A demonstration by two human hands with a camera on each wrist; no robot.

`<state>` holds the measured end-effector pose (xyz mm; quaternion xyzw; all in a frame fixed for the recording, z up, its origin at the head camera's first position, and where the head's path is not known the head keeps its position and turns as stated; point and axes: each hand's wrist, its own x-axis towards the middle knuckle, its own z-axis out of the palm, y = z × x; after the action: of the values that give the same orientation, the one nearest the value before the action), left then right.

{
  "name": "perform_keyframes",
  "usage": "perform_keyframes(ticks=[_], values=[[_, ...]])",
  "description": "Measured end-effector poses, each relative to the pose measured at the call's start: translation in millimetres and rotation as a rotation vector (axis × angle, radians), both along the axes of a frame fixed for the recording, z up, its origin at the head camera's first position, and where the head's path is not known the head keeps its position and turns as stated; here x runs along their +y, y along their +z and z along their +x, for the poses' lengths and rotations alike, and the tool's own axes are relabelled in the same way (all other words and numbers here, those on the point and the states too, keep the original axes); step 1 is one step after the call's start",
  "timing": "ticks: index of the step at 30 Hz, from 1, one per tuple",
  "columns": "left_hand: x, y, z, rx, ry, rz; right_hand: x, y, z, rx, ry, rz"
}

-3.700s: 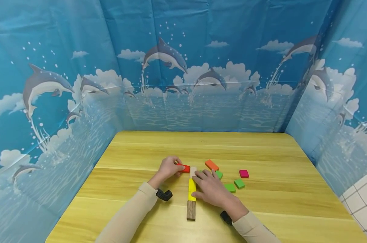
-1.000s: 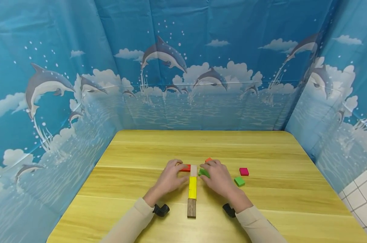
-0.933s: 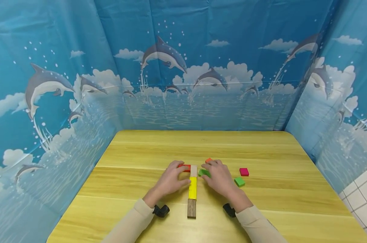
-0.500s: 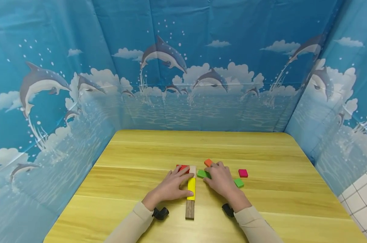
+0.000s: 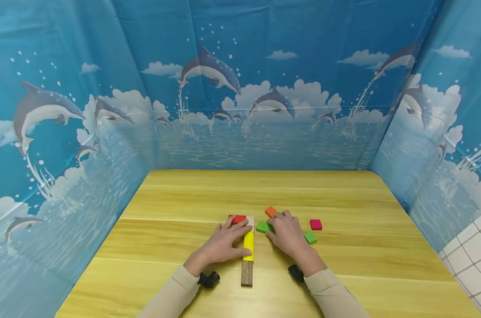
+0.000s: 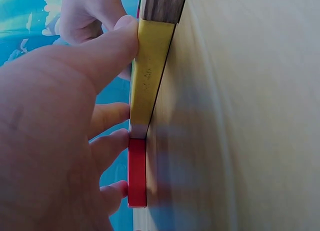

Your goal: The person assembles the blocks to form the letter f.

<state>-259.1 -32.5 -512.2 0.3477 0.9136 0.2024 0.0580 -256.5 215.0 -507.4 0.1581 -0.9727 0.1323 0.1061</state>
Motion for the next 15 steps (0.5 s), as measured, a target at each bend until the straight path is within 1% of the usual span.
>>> perform_keyframes(ticks=[8,15], values=[[-1.2,-2.3,-1.2,-0.001,-0.003,0.002,-0.5,0.0,1.3,-0.001,-0.004,-0.018],[-1.9,-4.3,-1.2,0.013,-0.008,0.006,-0.9,0.4,2.6,0.006,-0.002,-0.015]])
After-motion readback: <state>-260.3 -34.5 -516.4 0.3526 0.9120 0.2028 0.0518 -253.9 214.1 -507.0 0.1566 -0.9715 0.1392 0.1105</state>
